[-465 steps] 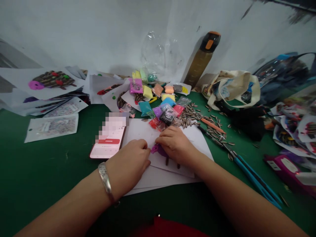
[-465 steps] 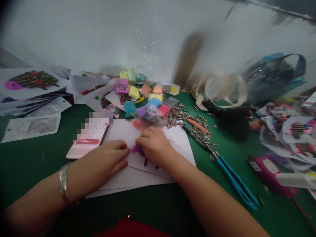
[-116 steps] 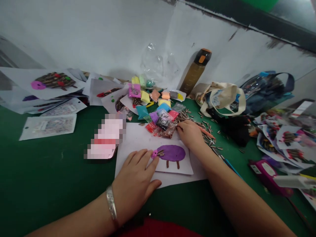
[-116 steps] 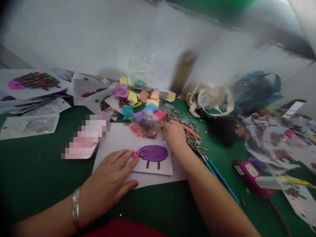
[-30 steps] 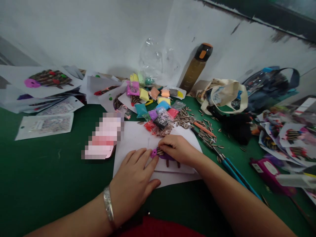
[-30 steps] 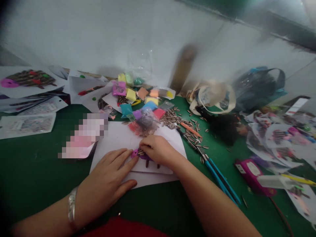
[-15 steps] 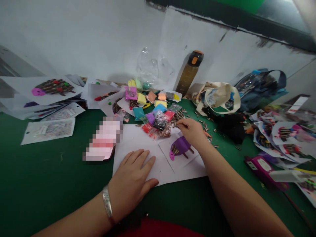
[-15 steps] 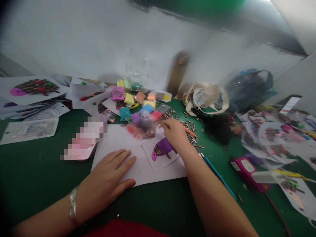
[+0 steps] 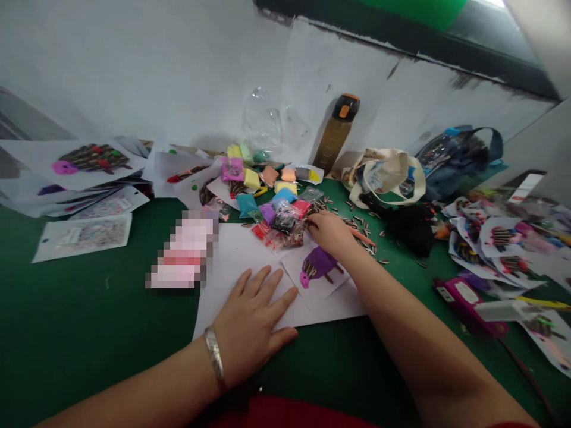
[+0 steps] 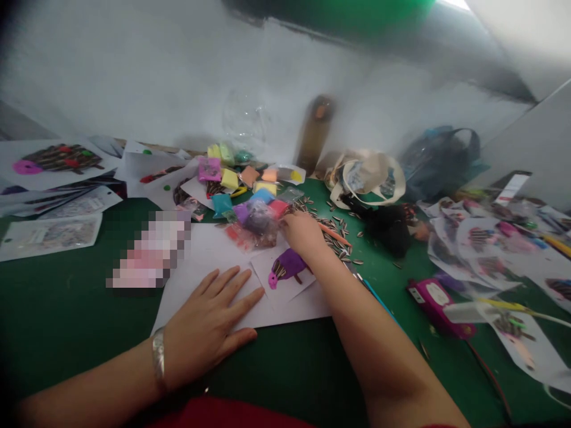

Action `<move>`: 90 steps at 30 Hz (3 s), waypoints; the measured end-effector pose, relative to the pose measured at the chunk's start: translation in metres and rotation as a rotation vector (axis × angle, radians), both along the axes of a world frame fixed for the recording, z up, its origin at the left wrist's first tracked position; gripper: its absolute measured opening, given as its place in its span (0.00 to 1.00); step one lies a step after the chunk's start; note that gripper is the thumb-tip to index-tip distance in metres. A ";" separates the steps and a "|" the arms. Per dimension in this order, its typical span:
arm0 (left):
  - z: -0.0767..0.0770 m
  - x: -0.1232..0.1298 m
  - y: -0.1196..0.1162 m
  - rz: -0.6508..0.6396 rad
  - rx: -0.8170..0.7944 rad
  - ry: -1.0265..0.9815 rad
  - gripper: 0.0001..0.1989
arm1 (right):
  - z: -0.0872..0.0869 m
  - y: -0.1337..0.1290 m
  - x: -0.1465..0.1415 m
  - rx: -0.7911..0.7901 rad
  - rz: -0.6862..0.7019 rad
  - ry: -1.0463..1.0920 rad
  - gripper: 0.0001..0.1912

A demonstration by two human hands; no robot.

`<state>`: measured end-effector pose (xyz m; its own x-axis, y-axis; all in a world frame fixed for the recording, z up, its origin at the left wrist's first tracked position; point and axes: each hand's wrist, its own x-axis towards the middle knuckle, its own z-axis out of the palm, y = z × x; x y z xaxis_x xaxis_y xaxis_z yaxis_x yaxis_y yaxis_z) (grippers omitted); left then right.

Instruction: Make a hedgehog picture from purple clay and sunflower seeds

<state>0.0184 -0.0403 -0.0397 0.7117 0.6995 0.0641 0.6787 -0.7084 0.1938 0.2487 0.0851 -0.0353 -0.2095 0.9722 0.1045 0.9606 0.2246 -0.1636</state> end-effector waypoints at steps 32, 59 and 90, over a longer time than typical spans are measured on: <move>0.000 -0.029 0.016 -0.151 0.101 0.118 0.27 | 0.016 -0.027 0.016 -0.042 -0.023 0.025 0.15; 0.017 -0.026 0.024 -0.014 0.023 0.135 0.27 | 0.001 -0.066 0.022 -0.003 -0.040 -0.031 0.10; 0.006 -0.027 0.017 0.081 0.014 0.030 0.29 | 0.008 -0.108 0.012 0.013 -0.248 0.452 0.07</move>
<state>-0.0087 -0.0234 -0.0339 0.6547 0.7540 0.0537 0.7391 -0.6535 0.1634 0.2607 -0.0228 -0.0274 0.0965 0.9850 0.1434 0.8192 0.0033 -0.5735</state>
